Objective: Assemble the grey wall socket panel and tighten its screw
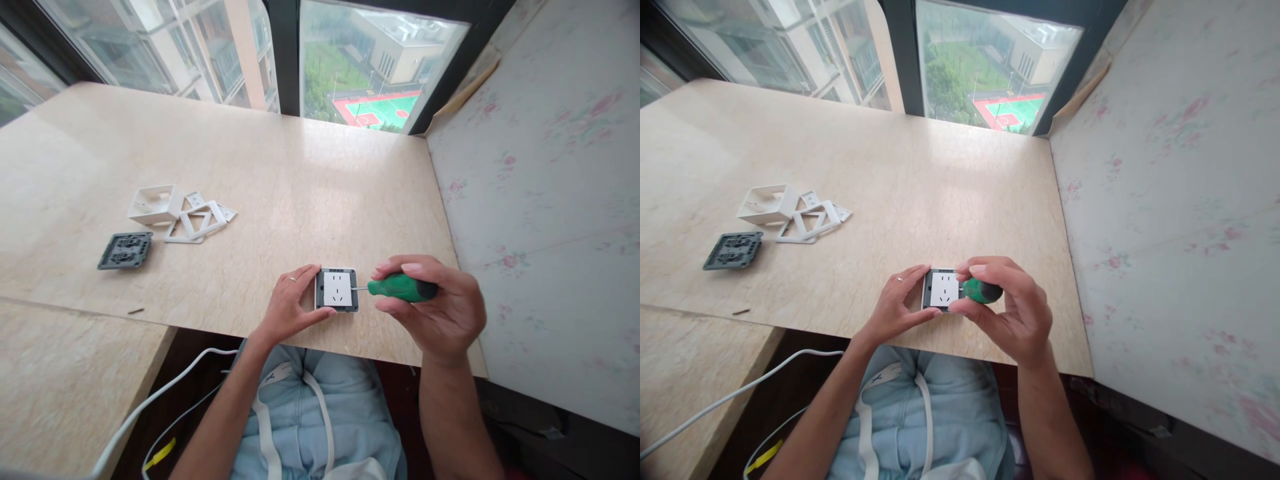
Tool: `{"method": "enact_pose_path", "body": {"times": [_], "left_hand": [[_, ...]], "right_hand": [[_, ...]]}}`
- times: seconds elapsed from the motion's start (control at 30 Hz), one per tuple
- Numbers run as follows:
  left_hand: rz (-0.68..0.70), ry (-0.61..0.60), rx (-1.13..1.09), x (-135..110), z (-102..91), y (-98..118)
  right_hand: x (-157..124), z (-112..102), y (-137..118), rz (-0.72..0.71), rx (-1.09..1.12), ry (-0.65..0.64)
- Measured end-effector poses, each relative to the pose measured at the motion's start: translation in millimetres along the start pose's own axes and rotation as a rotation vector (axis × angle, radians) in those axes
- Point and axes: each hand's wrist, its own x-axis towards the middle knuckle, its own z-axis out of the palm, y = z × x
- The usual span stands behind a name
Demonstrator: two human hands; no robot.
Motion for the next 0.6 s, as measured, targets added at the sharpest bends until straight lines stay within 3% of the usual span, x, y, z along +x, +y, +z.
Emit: {"method": "enact_pose_path", "body": {"times": [0.23, 0.47, 0.6], "left_hand": [[-0.016, -0.011, -0.01, 0.9, -1.3, 2.5], [-0.005, 0.006, -0.026, 1.0, 0.5, 0.6], [-0.003, 0.001, -0.024, 1.4, 0.8, 0.5]], "right_hand": [[-3.2, -1.1, 3.6, -0.135, -0.308, 0.017], [-2.3, -2.5, -23.6, 0.122, -0.116, -0.082], [-6.2, -3.2, -30.3, 0.179, -0.087, -0.068]]}}
